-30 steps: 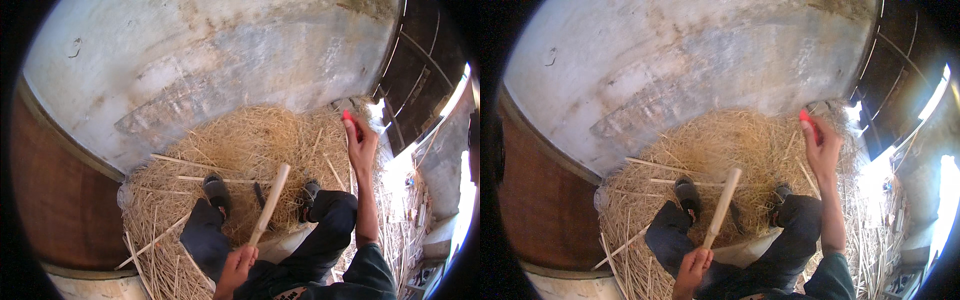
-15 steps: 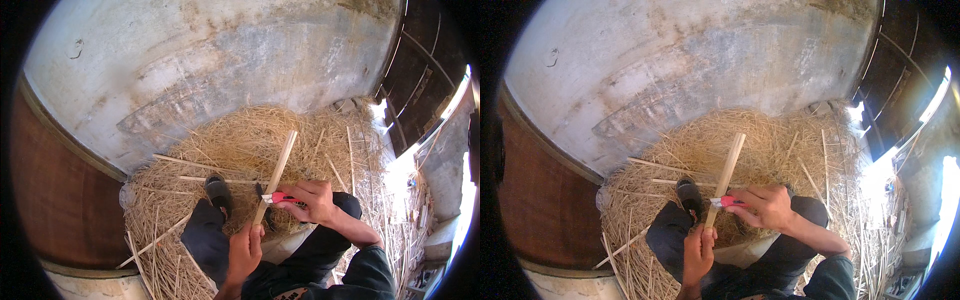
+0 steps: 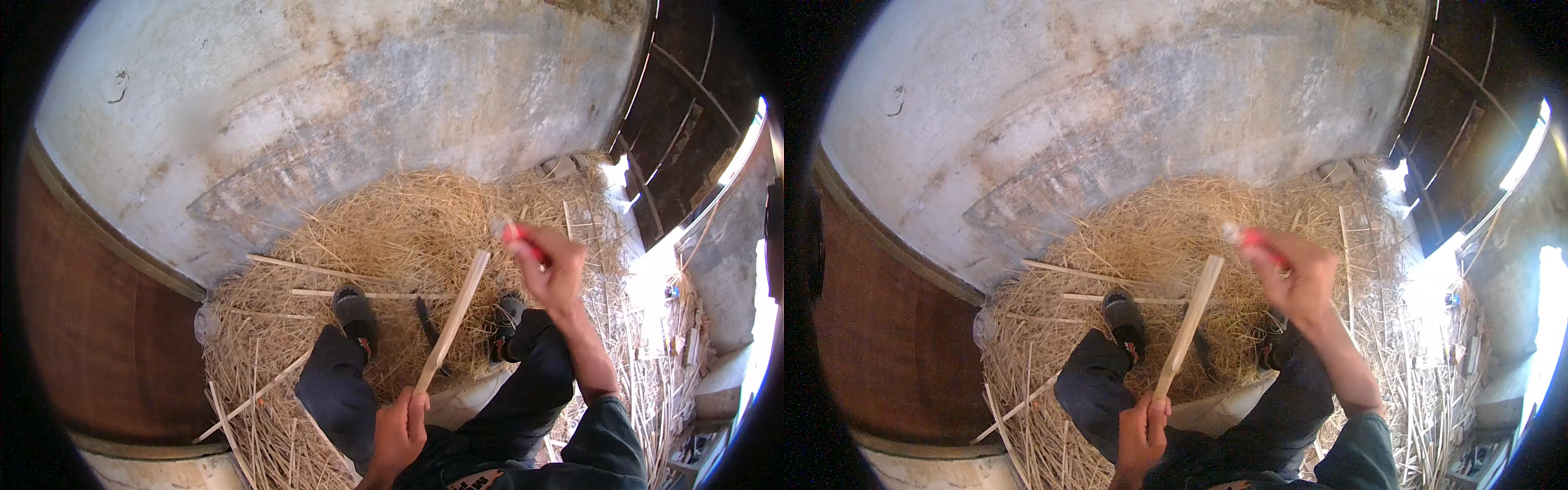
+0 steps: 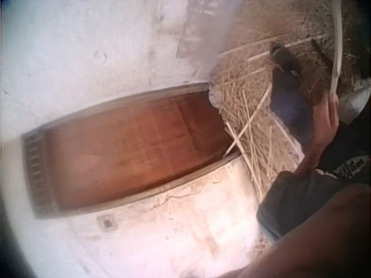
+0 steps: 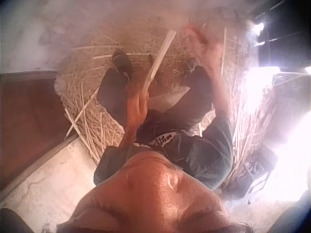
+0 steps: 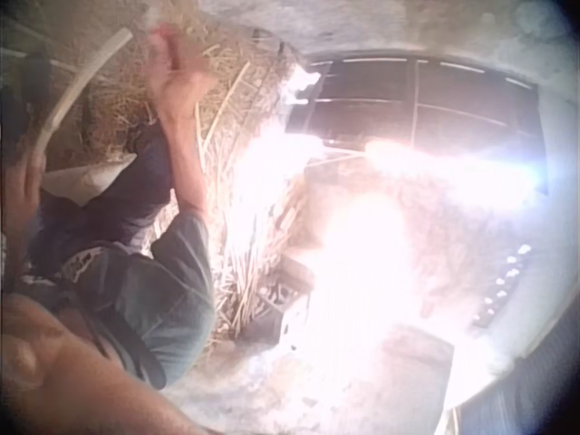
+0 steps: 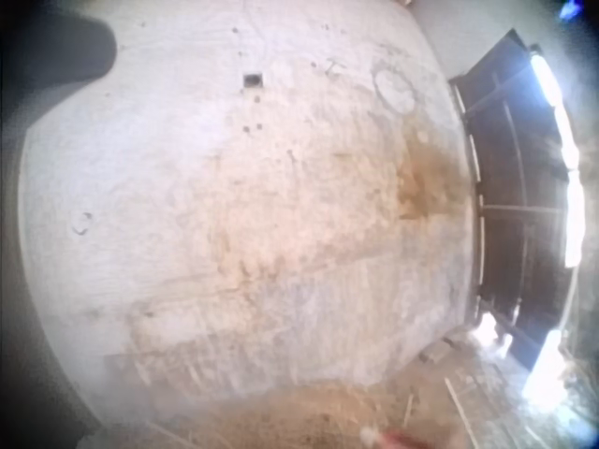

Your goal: The person sits on a hay-covered floor and uses a knife to split long bamboo poles into thin strips. They hold the pole with one hand and use the knife to shave and cut the material, occasionally switching to a red utility knife for finer work.

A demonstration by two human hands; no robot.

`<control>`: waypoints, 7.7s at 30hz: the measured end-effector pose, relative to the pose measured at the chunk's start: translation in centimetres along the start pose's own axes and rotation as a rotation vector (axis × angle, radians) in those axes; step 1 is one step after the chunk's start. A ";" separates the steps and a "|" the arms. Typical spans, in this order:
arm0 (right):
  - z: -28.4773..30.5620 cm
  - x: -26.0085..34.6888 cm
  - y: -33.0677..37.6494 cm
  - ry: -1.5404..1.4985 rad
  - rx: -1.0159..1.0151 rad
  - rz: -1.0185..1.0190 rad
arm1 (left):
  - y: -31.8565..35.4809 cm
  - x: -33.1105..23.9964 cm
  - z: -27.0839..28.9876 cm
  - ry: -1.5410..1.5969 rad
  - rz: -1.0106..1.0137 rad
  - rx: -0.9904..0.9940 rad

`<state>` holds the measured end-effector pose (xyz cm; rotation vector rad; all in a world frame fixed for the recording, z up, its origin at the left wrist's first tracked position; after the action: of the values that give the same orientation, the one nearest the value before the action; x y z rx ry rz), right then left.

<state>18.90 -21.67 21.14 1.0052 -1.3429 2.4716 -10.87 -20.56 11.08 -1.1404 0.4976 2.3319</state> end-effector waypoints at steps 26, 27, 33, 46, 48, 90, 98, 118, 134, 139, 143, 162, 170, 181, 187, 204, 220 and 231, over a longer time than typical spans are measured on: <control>-4.7 4.5 5.1 -0.019 0.320 0.259 | -2.2 -1.8 0.7 -0.074 -0.093 -0.204; -4.7 4.6 5.0 -0.007 0.319 0.264 | -2.2 -1.7 0.7 -0.074 -0.098 -0.203; -2.7 1.9 1.7 -0.015 0.103 0.182 | -0.2 -1.0 0.5 -0.042 -0.114 -0.177; 0.0 -1.3 -0.6 0.016 0.132 -0.168 | 0.3 2.1 1.1 0.233 0.072 0.024; -1.5 0.3 0.1 0.023 0.287 -0.150 | -1.0 2.9 0.9 0.434 0.110 0.073; -3.9 5.8 6.7 -0.117 0.384 0.235 | -2.0 0.8 -0.3 0.639 0.128 0.253; -4.2 6.5 7.1 -0.098 0.384 0.314 | -2.3 0.1 -1.3 0.768 0.161 0.303; -4.3 8.2 6.2 0.072 0.378 0.460 | -0.8 1.2 -0.6 0.857 0.194 0.326; -3.3 5.6 5.7 -0.101 0.320 0.272 | -2.1 2.5 -0.1 0.703 0.166 0.243; -4.4 6.5 6.4 -0.082 0.368 0.300 | -2.2 0.3 -0.4 0.667 0.127 0.223; -4.1 7.0 6.1 -0.072 0.362 0.323 | -2.3 -0.3 -0.6 0.637 0.089 0.204; 0.8 2.9 1.7 -0.067 0.137 0.019 | 1.3 3.3 -1.4 0.615 0.233 0.275; -4.2 7.0 6.9 -0.097 0.359 0.271 | -1.6 0.1 -0.9 0.661 0.147 0.206; -4.1 6.8 6.6 0.025 0.327 0.318 | -1.9 0.3 -1.0 0.550 0.091 0.150; -3.9 7.3 6.1 0.053 0.345 0.358 | -1.4 0.1 -0.8 0.564 0.115 0.155; -4.2 5.0 5.9 -0.147 0.355 0.224 | -1.7 2.3 -1.0 0.759 0.247 0.344; -4.1 6.0 5.8 0.019 0.326 0.265 | -1.2 2.4 -1.9 0.853 0.246 0.359; 0.1 2.0 0.7 -0.066 0.205 -0.054 | 1.3 6.1 -0.9 0.719 0.316 0.243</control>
<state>17.14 -22.54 21.91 1.1592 -1.0800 2.5961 -14.21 -20.45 5.79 -1.8684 1.2517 1.9562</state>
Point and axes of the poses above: each hand's wrist, its own y-axis away from the middle knuckle, its own z-axis out of the back of the hand, x = y × z, the point moved 7 cm from there along -y, towards the middle knuckle, and after that the axes turned 9 degrees about -y, right-handed, at the moved point
